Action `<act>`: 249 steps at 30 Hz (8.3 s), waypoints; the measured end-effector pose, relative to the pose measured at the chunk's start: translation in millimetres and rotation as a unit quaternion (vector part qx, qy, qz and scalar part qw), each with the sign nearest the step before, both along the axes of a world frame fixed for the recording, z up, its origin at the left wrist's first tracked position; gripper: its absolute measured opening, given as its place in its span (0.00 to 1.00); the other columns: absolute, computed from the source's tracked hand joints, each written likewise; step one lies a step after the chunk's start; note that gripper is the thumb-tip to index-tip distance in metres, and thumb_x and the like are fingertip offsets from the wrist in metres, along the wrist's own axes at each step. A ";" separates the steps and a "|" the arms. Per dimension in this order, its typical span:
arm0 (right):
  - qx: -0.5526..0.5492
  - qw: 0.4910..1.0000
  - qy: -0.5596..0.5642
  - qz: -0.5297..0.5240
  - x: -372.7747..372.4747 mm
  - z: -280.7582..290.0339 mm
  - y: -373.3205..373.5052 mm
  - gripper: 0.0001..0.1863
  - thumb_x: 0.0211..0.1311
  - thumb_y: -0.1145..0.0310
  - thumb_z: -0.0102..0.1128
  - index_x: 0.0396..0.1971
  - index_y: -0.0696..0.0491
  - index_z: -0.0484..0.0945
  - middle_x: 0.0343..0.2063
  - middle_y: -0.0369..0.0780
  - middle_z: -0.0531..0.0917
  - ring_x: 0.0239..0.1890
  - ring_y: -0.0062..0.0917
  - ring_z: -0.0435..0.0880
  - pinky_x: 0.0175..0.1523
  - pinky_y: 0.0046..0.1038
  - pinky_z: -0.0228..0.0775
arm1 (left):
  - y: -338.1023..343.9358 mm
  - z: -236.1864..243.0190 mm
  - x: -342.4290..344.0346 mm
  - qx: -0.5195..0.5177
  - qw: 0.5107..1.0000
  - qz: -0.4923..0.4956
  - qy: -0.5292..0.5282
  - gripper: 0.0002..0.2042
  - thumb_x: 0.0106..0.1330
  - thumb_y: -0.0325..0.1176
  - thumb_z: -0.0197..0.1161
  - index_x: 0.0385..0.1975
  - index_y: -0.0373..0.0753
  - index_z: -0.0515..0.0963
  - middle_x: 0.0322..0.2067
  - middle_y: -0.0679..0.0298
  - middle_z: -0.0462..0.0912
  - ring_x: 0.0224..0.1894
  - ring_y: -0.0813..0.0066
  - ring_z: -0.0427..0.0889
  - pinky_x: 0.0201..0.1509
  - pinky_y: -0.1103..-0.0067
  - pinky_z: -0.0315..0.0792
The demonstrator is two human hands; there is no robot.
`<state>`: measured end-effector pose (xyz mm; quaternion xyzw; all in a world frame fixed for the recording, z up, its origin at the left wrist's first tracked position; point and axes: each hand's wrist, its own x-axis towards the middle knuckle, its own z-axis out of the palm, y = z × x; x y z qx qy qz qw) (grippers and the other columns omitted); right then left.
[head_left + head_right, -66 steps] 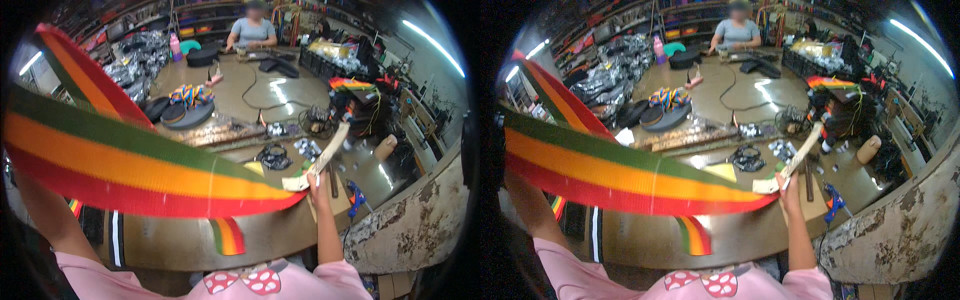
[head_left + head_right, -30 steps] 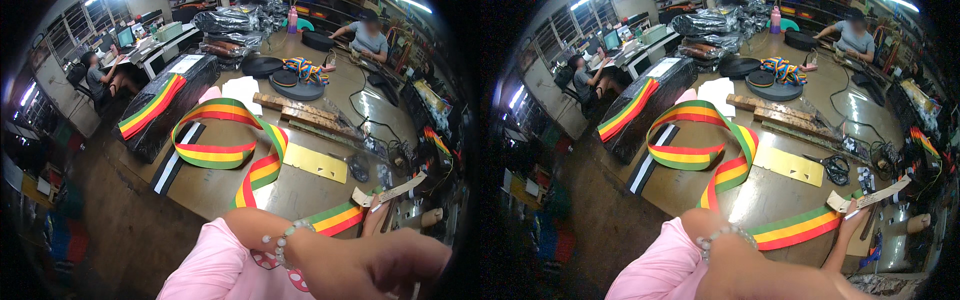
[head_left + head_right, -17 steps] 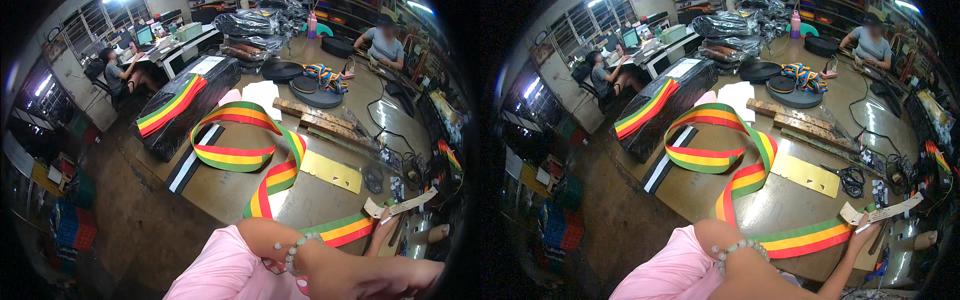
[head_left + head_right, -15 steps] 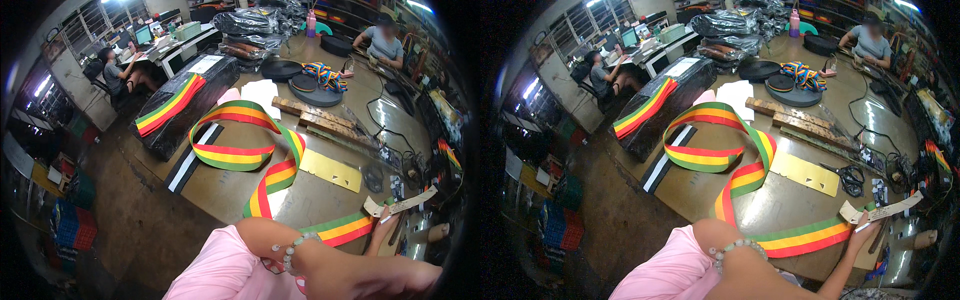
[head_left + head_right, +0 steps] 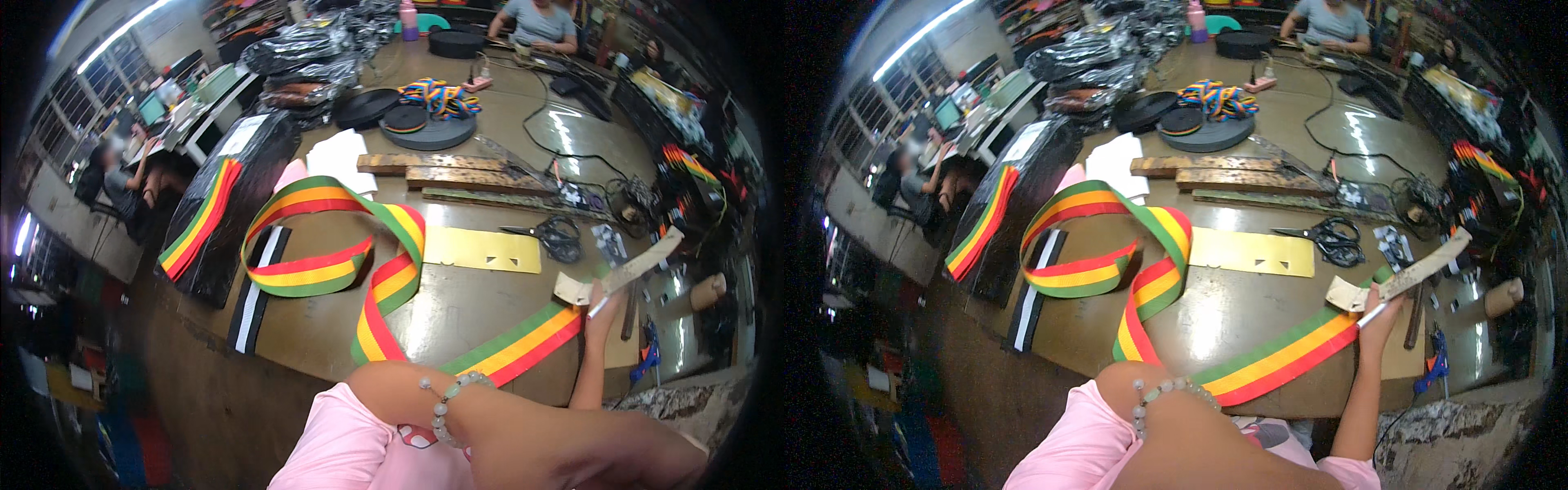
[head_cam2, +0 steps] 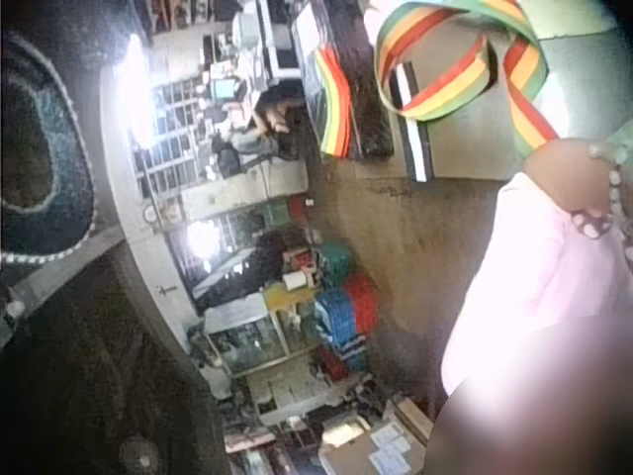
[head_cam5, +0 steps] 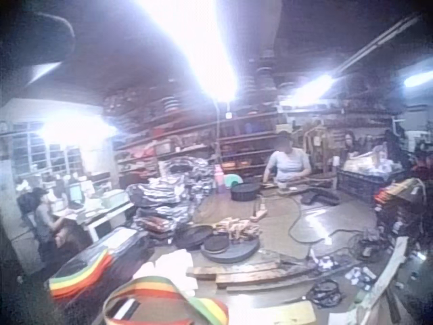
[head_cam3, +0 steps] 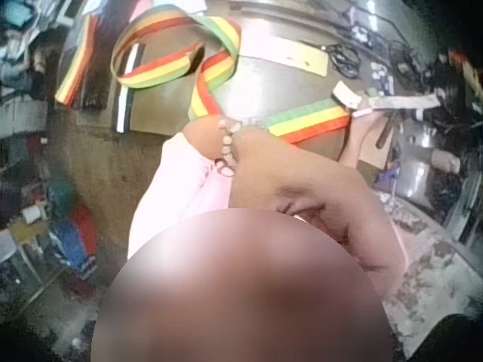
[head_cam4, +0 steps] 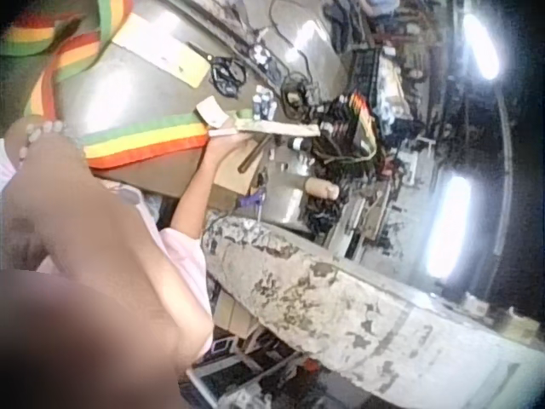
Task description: The person marks a long multicolored fabric strip using a white marker and a cardboard template, then cuts the strip into sections with scissors. The cut pieces are stacked on the table.
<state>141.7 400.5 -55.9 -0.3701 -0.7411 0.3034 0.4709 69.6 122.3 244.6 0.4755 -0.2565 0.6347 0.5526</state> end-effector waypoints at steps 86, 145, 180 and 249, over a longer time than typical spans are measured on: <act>0.239 0.840 -0.351 0.338 -40.0 62.4 -76.1 0.33 0.41 0.41 0.73 0.39 0.50 0.73 0.47 0.43 0.76 0.57 0.45 0.71 0.66 0.51 0.57 | -142.4 -236.0 -172.2 -0.370 0.244 0.629 0.638 0.11 0.62 0.37 0.65 0.43 0.52 0.86 0.66 0.56 0.69 0.67 0.53 0.67 0.72 0.62 0.58; 0.099 0.850 -0.380 0.351 18.0 81.0 -18.1 0.31 0.39 0.58 0.79 0.43 0.55 0.77 0.62 0.42 0.75 0.65 0.42 0.68 0.66 0.40 0.63 | -78.3 -240.6 -168.6 -0.287 0.311 0.619 0.661 0.24 0.44 0.51 0.75 0.44 0.57 0.85 0.59 0.75 0.75 0.61 0.61 0.65 0.66 0.65 0.53; 0.175 0.813 -0.403 0.381 22.3 83.6 -12.0 0.32 0.50 0.41 0.69 0.51 0.46 0.79 0.63 0.34 0.74 0.65 0.38 0.67 0.68 0.43 0.55 | -43.9 -240.4 -153.4 -0.117 0.269 0.630 0.718 0.27 0.53 0.48 0.71 0.53 0.46 0.78 0.56 0.56 0.75 0.57 0.53 0.71 0.60 0.61 0.68; -0.255 0.941 -0.009 0.222 -5.7 59.3 -107.3 0.12 0.62 0.73 0.68 0.24 0.54 0.73 0.22 0.34 0.81 0.27 0.13 0.79 0.32 0.18 0.70 | -7.2 -222.3 -89.6 -0.133 0.069 0.582 0.799 0.41 0.56 0.24 0.61 0.70 0.69 0.60 0.36 0.59 0.72 0.33 0.64 0.75 0.28 0.76 0.77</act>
